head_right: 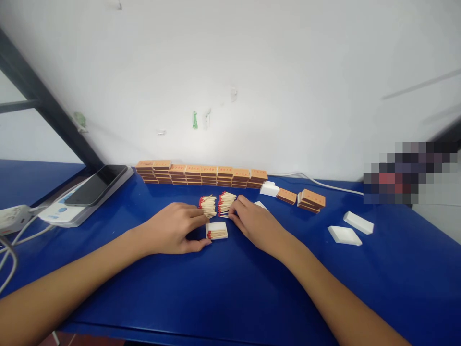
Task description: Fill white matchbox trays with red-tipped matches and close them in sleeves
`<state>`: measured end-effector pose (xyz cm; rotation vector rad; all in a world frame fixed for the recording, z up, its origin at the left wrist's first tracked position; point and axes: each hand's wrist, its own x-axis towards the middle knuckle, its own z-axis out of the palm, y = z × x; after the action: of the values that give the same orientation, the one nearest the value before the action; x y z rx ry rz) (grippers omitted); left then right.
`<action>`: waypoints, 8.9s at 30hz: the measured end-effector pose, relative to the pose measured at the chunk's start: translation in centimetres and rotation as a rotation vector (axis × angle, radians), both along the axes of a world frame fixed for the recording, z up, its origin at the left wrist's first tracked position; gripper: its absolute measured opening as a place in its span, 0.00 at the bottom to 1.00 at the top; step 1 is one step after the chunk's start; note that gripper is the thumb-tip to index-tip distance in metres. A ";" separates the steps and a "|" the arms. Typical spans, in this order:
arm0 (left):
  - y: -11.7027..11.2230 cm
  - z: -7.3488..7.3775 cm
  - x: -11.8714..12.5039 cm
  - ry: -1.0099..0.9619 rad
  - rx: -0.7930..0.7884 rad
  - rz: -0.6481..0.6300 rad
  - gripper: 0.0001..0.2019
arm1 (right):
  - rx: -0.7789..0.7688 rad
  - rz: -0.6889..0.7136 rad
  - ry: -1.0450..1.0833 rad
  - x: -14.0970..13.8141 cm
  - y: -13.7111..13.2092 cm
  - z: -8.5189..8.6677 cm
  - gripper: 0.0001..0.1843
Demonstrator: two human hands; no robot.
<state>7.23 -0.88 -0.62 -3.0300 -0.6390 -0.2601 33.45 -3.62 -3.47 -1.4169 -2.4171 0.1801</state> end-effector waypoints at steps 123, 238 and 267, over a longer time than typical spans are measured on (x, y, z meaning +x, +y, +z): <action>0.0 0.3 0.1 0.044 -0.002 0.036 0.19 | 0.019 -0.059 0.179 0.1 -0.1 0.5 0.05; 0.0 0.3 0.1 0.040 0.014 0.028 0.19 | -0.103 0.090 0.175 -1.4 -1.4 2.2 0.06; 0.0 0.0 0.1 0.032 0.005 0.028 0.19 | 0.108 0.034 0.097 0.9 1.9 -0.8 0.07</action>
<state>7.28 -0.88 -0.60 -3.0109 -0.6772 -0.2116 34.38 -1.71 -4.27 -1.2907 -2.3359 0.1216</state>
